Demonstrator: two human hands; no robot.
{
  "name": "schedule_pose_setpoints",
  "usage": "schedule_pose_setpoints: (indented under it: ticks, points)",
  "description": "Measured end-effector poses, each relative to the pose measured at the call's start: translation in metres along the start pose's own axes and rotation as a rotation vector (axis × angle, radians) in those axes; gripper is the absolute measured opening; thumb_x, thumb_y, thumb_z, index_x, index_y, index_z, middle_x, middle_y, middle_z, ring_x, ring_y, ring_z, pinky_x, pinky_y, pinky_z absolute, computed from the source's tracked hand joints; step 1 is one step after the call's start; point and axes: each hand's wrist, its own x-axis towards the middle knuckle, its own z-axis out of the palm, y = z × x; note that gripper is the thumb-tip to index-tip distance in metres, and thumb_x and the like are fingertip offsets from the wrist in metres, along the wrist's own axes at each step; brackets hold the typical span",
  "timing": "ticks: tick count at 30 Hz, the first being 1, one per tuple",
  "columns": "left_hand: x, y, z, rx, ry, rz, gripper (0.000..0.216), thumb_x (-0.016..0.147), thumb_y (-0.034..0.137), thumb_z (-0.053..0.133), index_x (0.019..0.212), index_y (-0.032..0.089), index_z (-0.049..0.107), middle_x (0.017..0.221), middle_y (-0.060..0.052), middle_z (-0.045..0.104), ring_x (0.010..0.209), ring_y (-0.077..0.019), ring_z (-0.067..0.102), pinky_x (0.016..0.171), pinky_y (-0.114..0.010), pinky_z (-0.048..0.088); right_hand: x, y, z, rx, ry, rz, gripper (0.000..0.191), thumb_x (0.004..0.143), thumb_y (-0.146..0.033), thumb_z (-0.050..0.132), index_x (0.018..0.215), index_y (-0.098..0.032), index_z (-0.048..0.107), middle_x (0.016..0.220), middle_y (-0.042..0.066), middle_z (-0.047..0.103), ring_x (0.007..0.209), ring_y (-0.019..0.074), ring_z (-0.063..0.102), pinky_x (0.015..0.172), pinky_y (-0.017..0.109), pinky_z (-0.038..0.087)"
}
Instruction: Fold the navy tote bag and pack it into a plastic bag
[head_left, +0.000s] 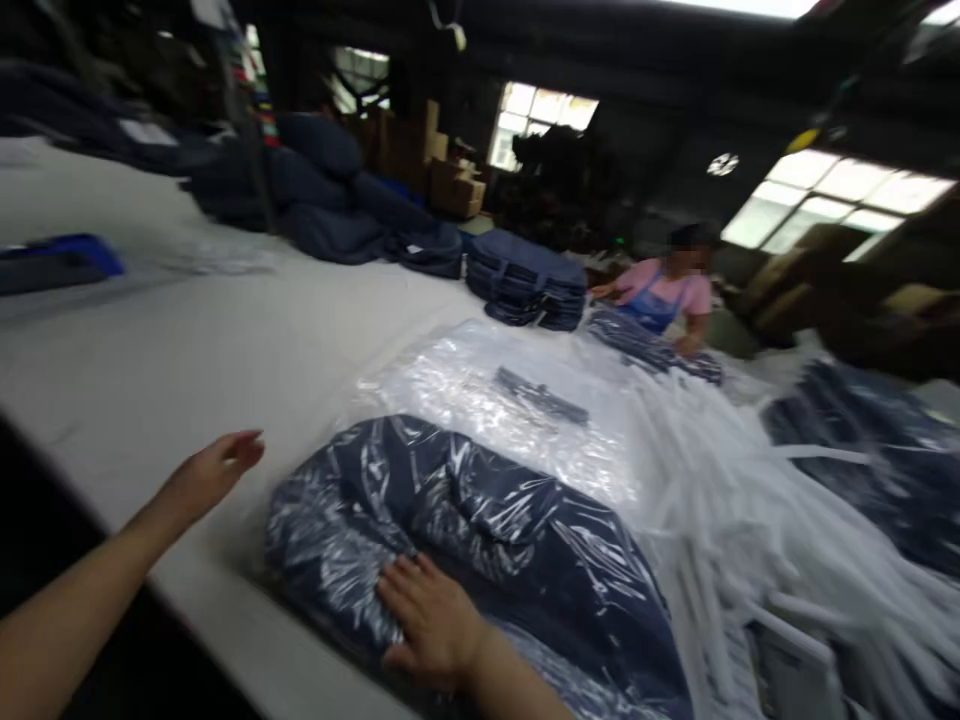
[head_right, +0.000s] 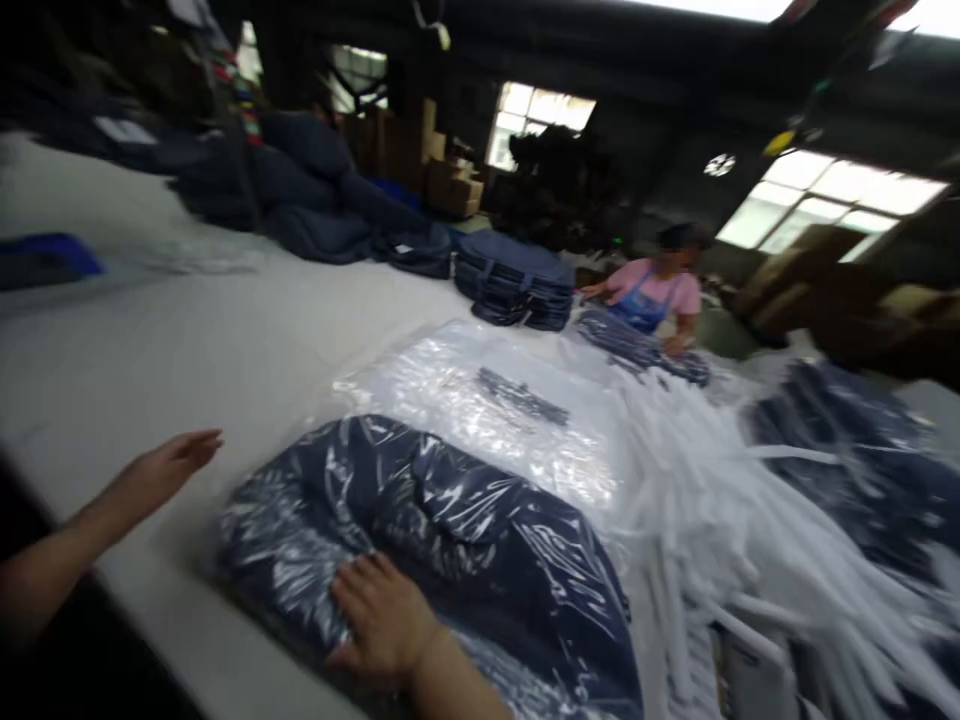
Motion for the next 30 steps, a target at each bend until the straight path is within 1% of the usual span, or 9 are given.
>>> schedule_pose_setpoints:
  ticks: [5, 10, 15, 18, 21, 23, 26, 28, 30]
  points:
    - [-0.035, -0.045, -0.021, -0.222, -0.222, -0.148, 0.091, 0.057, 0.09, 0.051, 0.112, 0.017, 0.061, 0.109, -0.015, 0.069, 0.103, -0.0274, 0.063, 0.087, -0.036, 0.051, 0.006, 0.009, 0.008, 0.158, -0.13, 0.016, 0.073, 0.094, -0.052, 0.041, 0.151, -0.017, 0.011, 0.159, 0.008, 0.013, 0.147, 0.0241, 0.009, 0.121, 0.047, 0.01]
    - [-0.03, -0.049, 0.005, -0.218, -0.063, -0.096, 0.06, 0.064, 0.078, 0.052, 0.07, 0.019, 0.058, 0.071, -0.005, 0.064, 0.07, -0.0199, 0.061, 0.07, -0.03, 0.05, 0.002, 0.008, 0.014, 0.116, -0.132, 0.015, 0.072, 0.094, -0.05, 0.041, 0.151, -0.02, 0.008, 0.159, 0.005, 0.011, 0.147, 0.0236, 0.007, 0.121, 0.047, 0.01]
    - [-0.016, -0.062, 0.026, -0.036, 0.107, -0.118, 0.045, 0.06, 0.064, 0.056, 0.05, 0.021, 0.047, 0.046, 0.0, 0.048, 0.046, -0.017, 0.045, 0.048, -0.029, 0.036, 0.004, 0.007, 0.012, 0.1, -0.155, 0.015, 0.073, 0.094, -0.05, 0.041, 0.151, -0.019, 0.008, 0.159, 0.007, 0.011, 0.147, 0.0245, 0.007, 0.121, 0.048, 0.01]
    - [-0.025, -0.057, 0.025, 0.045, 0.301, -0.067, 0.043, 0.066, 0.061, 0.053, 0.07, 0.018, 0.058, 0.065, -0.006, 0.06, 0.061, -0.0227, 0.056, 0.058, -0.034, 0.046, 0.004, 0.007, 0.01, 0.126, -0.181, 0.027, 0.073, 0.094, -0.051, 0.04, 0.151, -0.019, 0.009, 0.159, 0.007, 0.011, 0.147, 0.025, 0.008, 0.121, 0.048, 0.009]
    - [-0.055, -0.037, 0.016, 0.105, 0.516, 0.129, 0.049, 0.085, 0.057, 0.037, 0.098, 0.014, 0.058, 0.101, -0.015, 0.062, 0.098, -0.028, 0.059, 0.089, -0.042, 0.048, 0.005, 0.006, 0.008, 0.169, -0.193, 0.039, 0.072, 0.094, -0.053, 0.037, 0.151, -0.019, 0.009, 0.159, 0.007, 0.011, 0.147, 0.0239, 0.007, 0.121, 0.047, 0.006]
    - [-0.079, -0.022, 0.015, 0.179, 0.366, 0.437, 0.05, 0.091, 0.057, 0.036, 0.106, 0.017, 0.062, 0.113, -0.013, 0.062, 0.113, -0.0262, 0.055, 0.104, -0.042, 0.04, 0.006, 0.005, 0.007, 0.185, -0.194, 0.041, 0.073, 0.094, -0.055, 0.037, 0.151, -0.018, 0.01, 0.159, 0.007, 0.011, 0.147, 0.0232, 0.006, 0.121, 0.047, 0.005]
    - [-0.101, -0.011, 0.025, 0.474, -0.174, 0.852, 0.056, 0.088, 0.066, 0.045, 0.129, 0.03, 0.056, 0.137, -0.006, 0.053, 0.13, -0.0266, 0.044, 0.115, -0.042, 0.029, 0.007, 0.005, 0.007, 0.194, -0.19, 0.04, 0.075, 0.093, -0.056, 0.039, 0.151, -0.018, 0.011, 0.159, 0.007, 0.013, 0.147, 0.0234, 0.006, 0.121, 0.047, 0.003]
    - [-0.102, -0.014, 0.036, 0.672, -0.378, 0.848, 0.068, 0.082, 0.071, 0.047, 0.139, 0.034, 0.045, 0.15, -0.009, 0.036, 0.138, -0.0321, 0.033, 0.115, -0.048, 0.024, 0.006, 0.005, 0.006, 0.199, -0.177, 0.043, 0.074, 0.093, -0.057, 0.038, 0.151, -0.018, 0.012, 0.159, 0.007, 0.014, 0.147, 0.0232, 0.006, 0.121, 0.047, 0.003]
    - [-0.097, -0.02, 0.043, 0.741, -0.427, 0.718, 0.071, 0.079, 0.074, 0.05, 0.14, 0.039, 0.041, 0.155, -0.01, 0.024, 0.14, -0.0359, 0.027, 0.114, -0.052, 0.025, 0.004, 0.005, 0.006, 0.201, -0.163, 0.043, 0.073, 0.094, -0.058, 0.036, 0.151, -0.018, 0.014, 0.159, 0.007, 0.015, 0.147, 0.0229, 0.006, 0.121, 0.047, 0.004]
